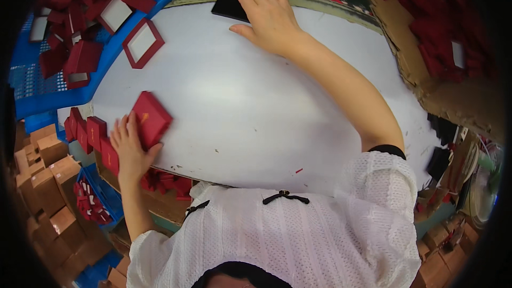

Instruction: Placing black foam pads into red jewelry boxes.

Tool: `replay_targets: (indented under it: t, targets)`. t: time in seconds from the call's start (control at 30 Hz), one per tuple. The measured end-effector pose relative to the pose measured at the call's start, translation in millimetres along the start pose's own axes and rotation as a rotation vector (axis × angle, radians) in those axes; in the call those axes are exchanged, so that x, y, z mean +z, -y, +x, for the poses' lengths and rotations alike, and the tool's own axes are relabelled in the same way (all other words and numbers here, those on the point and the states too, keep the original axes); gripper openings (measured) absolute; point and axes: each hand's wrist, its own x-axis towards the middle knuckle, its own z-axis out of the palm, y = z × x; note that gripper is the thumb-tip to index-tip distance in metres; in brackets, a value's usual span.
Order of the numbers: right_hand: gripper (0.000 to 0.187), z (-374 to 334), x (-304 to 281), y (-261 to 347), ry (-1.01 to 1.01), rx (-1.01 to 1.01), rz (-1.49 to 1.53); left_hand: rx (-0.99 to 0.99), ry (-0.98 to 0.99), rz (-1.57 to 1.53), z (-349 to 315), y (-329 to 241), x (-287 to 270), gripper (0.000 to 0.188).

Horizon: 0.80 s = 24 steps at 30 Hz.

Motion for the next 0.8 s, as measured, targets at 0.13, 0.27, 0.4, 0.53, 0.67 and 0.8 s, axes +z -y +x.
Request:
replay_targets:
  t: [0.13,0.27,0.4,0.53,0.67,0.8]
  targets:
    - [0.04,24,19,2,0.339,0.118,-0.266,0.205,-0.099,-0.521,57,4,-21,0.108]
    - [0.027,28,5,10,0.166,0.041,-0.148,0.069,-0.3,-0.248,151,18,-5,0.097]
    - [0.023,3,-28,41,-0.386,-0.344,0.064,0.35,-0.168,-0.64,155,-22,21,0.095]
    - [0.026,-40,-31,68,0.128,-0.544,0.185,0.632,-0.145,-0.815,111,-110,31,0.111]
    - [0.024,-60,-44,61,0.236,-0.415,0.403,0.803,-0.162,-0.77,92,-124,26,0.089]
    - [0.022,-46,-71,-61,-0.167,0.251,0.241,0.767,-0.169,-0.432,84,-88,18,0.053]
